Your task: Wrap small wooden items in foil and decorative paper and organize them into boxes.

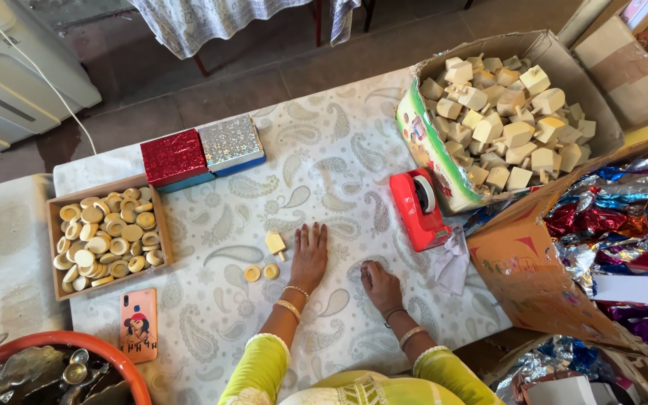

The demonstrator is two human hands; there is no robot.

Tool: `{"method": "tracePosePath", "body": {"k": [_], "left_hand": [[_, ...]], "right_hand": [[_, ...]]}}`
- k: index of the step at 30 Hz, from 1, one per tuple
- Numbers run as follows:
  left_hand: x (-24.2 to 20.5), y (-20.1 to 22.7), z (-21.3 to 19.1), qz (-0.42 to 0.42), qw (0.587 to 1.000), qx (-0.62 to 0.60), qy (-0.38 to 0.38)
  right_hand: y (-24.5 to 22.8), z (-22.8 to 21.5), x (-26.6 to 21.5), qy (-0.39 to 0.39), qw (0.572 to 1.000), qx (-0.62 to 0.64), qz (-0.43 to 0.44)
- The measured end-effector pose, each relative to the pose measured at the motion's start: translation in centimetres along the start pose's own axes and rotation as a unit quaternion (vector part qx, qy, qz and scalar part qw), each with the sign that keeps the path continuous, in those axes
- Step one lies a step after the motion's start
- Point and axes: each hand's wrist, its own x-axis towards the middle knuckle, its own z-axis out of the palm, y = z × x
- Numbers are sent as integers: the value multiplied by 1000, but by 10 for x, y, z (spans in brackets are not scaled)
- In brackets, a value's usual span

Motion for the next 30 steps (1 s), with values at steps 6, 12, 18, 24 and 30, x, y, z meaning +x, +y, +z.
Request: {"method": "tracePosePath", "body": {"k": [6, 12, 18, 24, 30], "left_hand": [[16, -18, 1, -105, 994, 5, -7], [-7, -10, -15, -96, 989, -70, 87], [-105, -22, 7, -139, 982, -41, 124], [-124, -52, -1, -131, 986, -19, 103], [-109, -65, 1, -135, 987, 10, 90]], "right_hand": [[-1, -2, 1, -2, 1000, 3, 0], [-1, -1, 1, -1, 1000, 3, -9], [1, 0, 0, 1, 1000, 0, -6], [1, 2, -1, 2, 1000, 6, -4], [-2, -2, 1, 1, 1000, 4, -2]]}}
